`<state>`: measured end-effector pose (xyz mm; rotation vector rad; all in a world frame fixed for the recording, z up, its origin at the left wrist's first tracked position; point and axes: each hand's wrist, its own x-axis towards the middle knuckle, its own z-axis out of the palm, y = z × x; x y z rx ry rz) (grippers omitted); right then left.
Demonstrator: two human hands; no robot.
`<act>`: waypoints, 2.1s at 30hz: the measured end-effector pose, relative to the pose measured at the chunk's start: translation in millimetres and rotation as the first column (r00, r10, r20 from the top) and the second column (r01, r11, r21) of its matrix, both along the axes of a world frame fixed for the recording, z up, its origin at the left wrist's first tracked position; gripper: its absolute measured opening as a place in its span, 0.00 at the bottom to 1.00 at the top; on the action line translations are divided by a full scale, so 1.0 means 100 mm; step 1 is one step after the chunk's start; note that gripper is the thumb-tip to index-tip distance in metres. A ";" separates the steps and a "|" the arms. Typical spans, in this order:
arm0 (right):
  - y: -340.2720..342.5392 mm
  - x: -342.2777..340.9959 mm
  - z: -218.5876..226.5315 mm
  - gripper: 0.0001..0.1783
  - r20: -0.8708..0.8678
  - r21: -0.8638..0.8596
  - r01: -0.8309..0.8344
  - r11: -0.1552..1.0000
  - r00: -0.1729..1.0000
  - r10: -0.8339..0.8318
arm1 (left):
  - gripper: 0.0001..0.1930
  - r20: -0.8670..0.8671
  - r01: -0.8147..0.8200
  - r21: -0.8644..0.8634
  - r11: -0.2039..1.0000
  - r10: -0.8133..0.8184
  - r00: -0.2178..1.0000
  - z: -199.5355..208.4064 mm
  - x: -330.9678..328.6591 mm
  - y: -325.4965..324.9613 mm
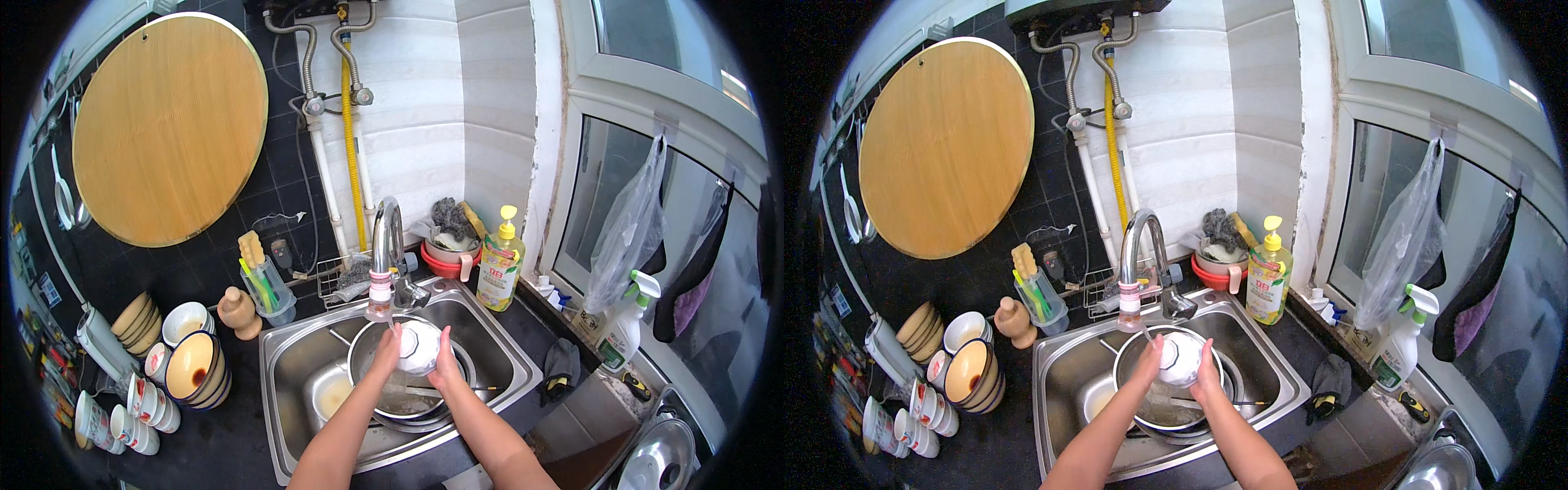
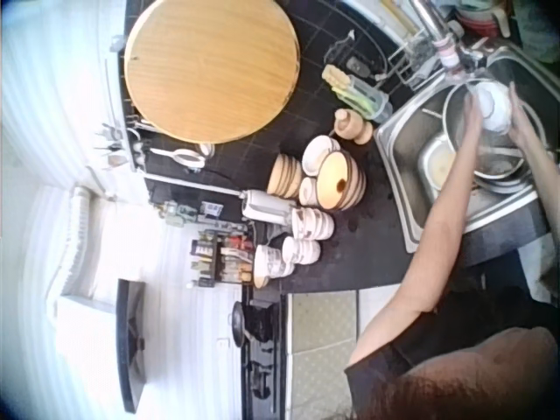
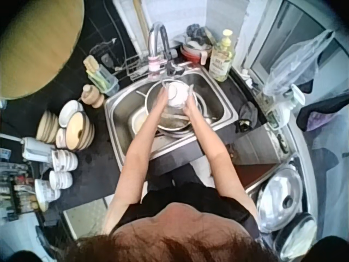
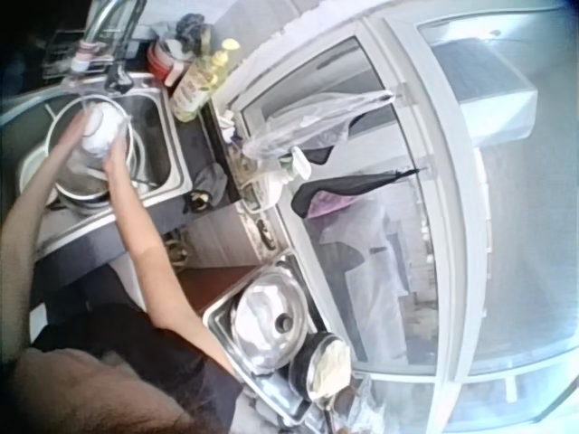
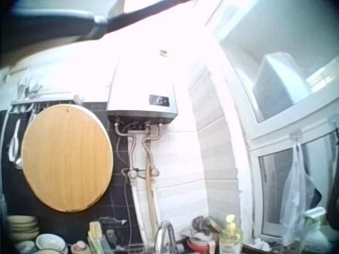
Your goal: The person washes a stack of dirty dishes in a kitchen sink using a sponge and running water. They scrub and rinse bowls, plates, and chopsticks one by one, placing the cleaned items into a metal strainer in the sink.
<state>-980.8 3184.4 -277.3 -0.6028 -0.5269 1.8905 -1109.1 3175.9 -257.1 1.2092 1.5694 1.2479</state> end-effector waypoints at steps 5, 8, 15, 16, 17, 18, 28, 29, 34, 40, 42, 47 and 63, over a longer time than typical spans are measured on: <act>-0.01 0.04 0.01 0.43 -0.083 -0.071 -0.046 0.996 0.996 0.040 | 0.36 0.362 0.075 -0.235 0.969 0.015 0.932 -0.12 -0.16 0.16; -0.04 0.06 0.04 0.43 -0.100 -0.104 -0.063 0.993 0.994 0.053 | 0.33 0.516 0.127 -0.271 0.954 0.032 0.856 -0.08 -0.16 0.09; 0.04 0.05 -0.16 0.34 -0.142 -0.225 0.044 0.973 0.987 -0.077 | 0.25 0.781 0.406 0.024 0.914 -0.271 0.563 -0.06 -0.28 -0.16; 0.06 0.05 -0.23 0.32 -0.152 -0.219 0.033 0.975 0.986 -0.068 | 0.23 0.787 0.412 0.066 0.909 -0.301 0.538 -0.06 -0.29 -0.21; 0.08 0.04 -0.29 0.31 -0.163 -0.213 0.021 0.977 0.985 -0.057 | 0.21 0.791 0.415 0.109 0.903 -0.331 0.514 0.01 -0.28 -0.32; 0.10 0.03 -0.31 0.31 -0.171 -0.205 0.013 0.979 0.984 -0.048 | 0.19 0.795 0.420 0.153 0.895 -0.364 0.486 0.07 -0.26 -0.41; -0.07 -0.11 -0.02 0.14 0.523 0.530 0.068 0.845 0.758 -0.389 | 0.18 0.554 0.252 0.164 0.954 -0.301 0.776 0.16 -0.25 -0.80; -0.28 -0.11 0.29 0.10 0.489 0.616 0.016 0.787 0.776 -0.399 | 0.18 0.539 0.218 0.181 0.959 -0.282 0.794 0.12 -0.26 -0.82; -0.54 -0.11 0.48 0.14 0.470 0.864 -0.435 0.255 0.514 -0.717 | 0.16 0.347 0.110 0.147 0.983 -0.155 0.925 -0.16 -0.26 -0.79; -0.33 -0.12 0.33 0.21 0.664 0.681 -0.130 0.721 0.524 -0.533 | 0.16 0.369 0.334 0.104 0.937 -0.348 0.861 -0.12 -0.16 -0.89; -0.19 -0.07 0.09 0.24 0.788 0.512 -0.038 0.858 0.417 -0.452 | 0.16 0.432 0.308 0.144 0.940 -0.340 0.835 -0.14 -0.16 -0.88; -0.09 -0.03 -0.06 0.32 0.965 0.205 -0.127 0.970 0.191 -0.179 | 0.17 0.547 0.192 0.233 0.953 -0.292 0.785 -0.04 -0.19 -0.84; -0.11 -0.02 0.04 0.28 0.347 0.053 -0.051 0.997 0.938 0.030 | 0.31 0.626 0.038 0.088 0.995 -0.085 0.775 -0.09 -0.14 -0.78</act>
